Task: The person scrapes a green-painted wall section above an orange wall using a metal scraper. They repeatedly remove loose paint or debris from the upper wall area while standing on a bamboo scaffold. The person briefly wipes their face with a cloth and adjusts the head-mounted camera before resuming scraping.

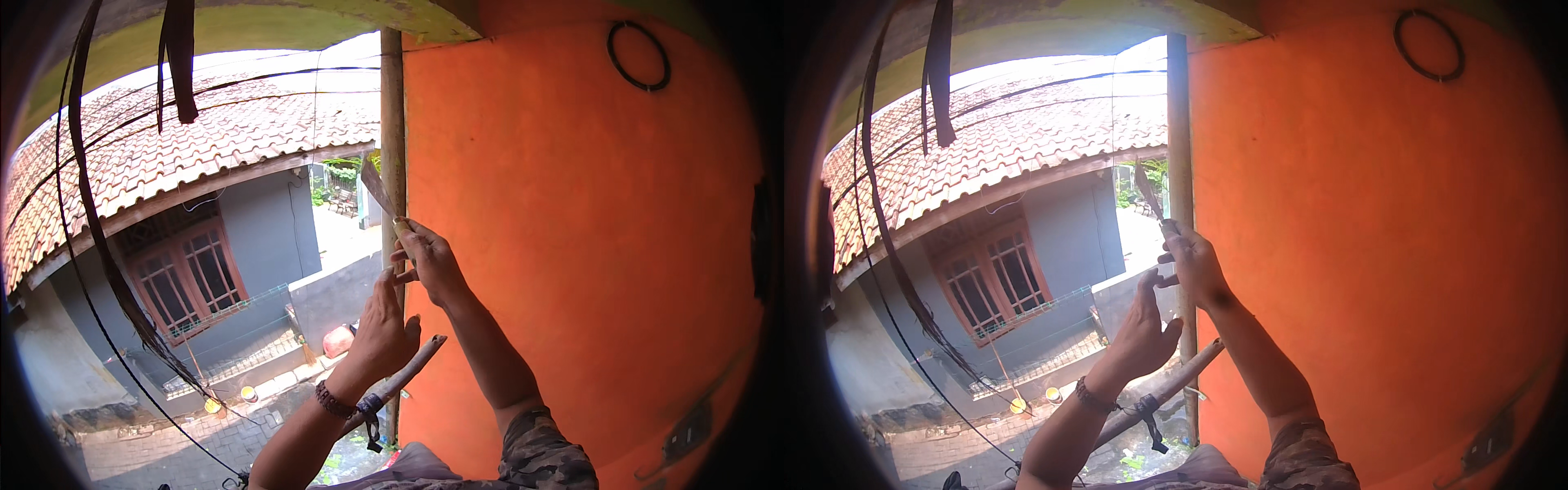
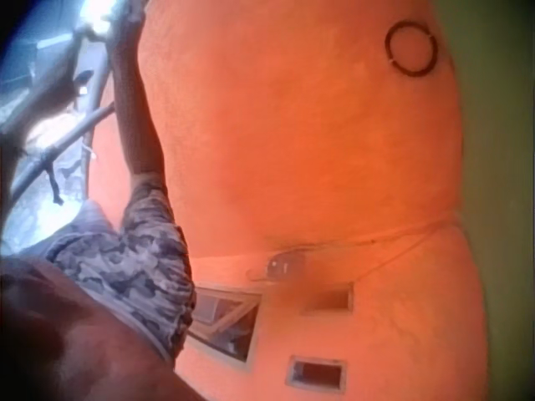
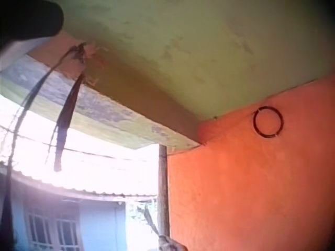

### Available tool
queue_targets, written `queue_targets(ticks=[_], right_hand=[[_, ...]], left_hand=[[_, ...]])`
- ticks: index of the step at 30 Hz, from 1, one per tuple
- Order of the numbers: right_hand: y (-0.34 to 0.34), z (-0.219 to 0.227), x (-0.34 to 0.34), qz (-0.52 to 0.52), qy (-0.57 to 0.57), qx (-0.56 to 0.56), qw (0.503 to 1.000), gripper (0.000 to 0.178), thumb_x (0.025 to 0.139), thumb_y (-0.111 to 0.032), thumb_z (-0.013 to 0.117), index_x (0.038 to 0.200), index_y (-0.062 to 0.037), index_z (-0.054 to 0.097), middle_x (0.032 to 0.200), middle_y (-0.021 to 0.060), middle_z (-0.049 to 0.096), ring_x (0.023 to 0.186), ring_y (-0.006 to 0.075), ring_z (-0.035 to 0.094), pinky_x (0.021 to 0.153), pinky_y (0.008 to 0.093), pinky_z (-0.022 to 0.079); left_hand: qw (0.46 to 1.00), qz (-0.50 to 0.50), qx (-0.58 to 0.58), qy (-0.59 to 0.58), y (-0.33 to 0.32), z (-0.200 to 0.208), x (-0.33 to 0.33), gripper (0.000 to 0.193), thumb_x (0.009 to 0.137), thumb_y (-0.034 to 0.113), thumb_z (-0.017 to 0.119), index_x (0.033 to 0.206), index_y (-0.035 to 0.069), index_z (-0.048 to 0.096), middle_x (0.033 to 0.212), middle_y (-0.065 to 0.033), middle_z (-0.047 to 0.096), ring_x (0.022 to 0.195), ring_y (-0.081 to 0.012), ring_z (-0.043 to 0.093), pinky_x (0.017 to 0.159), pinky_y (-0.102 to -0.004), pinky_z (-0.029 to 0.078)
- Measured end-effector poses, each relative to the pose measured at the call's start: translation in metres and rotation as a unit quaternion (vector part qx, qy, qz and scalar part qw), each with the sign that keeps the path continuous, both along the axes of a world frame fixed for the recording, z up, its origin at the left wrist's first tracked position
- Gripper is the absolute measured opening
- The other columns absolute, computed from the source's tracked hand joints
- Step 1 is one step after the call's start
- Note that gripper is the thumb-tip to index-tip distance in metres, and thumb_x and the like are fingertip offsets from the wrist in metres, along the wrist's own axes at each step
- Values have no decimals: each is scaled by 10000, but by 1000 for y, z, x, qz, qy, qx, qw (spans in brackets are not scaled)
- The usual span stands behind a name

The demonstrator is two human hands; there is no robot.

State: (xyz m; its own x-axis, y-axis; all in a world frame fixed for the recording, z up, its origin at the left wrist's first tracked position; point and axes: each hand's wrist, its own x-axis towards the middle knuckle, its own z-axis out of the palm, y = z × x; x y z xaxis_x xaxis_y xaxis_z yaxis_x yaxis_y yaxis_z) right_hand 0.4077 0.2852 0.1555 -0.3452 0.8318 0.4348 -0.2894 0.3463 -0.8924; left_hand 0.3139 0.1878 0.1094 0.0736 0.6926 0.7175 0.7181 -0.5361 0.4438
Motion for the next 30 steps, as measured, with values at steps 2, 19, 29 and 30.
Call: queue_targets(ticks=[2,19,29,30], right_hand=[[5,35,37,-96,-132,74,984,404,912,-268,492,1216,-4,528,867,55,532,741,132,563,541,257,499],[-11,274,87,-607,-393,485,493,210,841,-216,488,771,-39,577,710,143,603,671,302,589,631,423,467],[-7,284,112,-606,-329,552,469,256,836,-222,501,689,-17,542,617,154,550,558,289,541,573,413,434],[-5,283,111,-596,-352,537,482,246,838,-222,499,708,-21,558,639,152,566,586,292,558,589,413,445]], left_hand=[[990,40,-133,32,-34,-21,5,665,831,165,567,1318,-90,194,1106,-286,466,1083,-422,472,918,-464,372],[861,-130,55,-489,-264,-62,-197,252,854,253,596,775,15,568,536,-77,538,358,-140,481,320,-230,376],[854,187,-472,-117,-114,-106,-200,452,803,399,654,863,-48,620,638,-101,625,471,-128,579,416,-260,454],[847,183,-482,-127,-105,-121,-197,464,796,409,659,871,-49,626,646,-101,629,471,-129,578,424,-264,460]])
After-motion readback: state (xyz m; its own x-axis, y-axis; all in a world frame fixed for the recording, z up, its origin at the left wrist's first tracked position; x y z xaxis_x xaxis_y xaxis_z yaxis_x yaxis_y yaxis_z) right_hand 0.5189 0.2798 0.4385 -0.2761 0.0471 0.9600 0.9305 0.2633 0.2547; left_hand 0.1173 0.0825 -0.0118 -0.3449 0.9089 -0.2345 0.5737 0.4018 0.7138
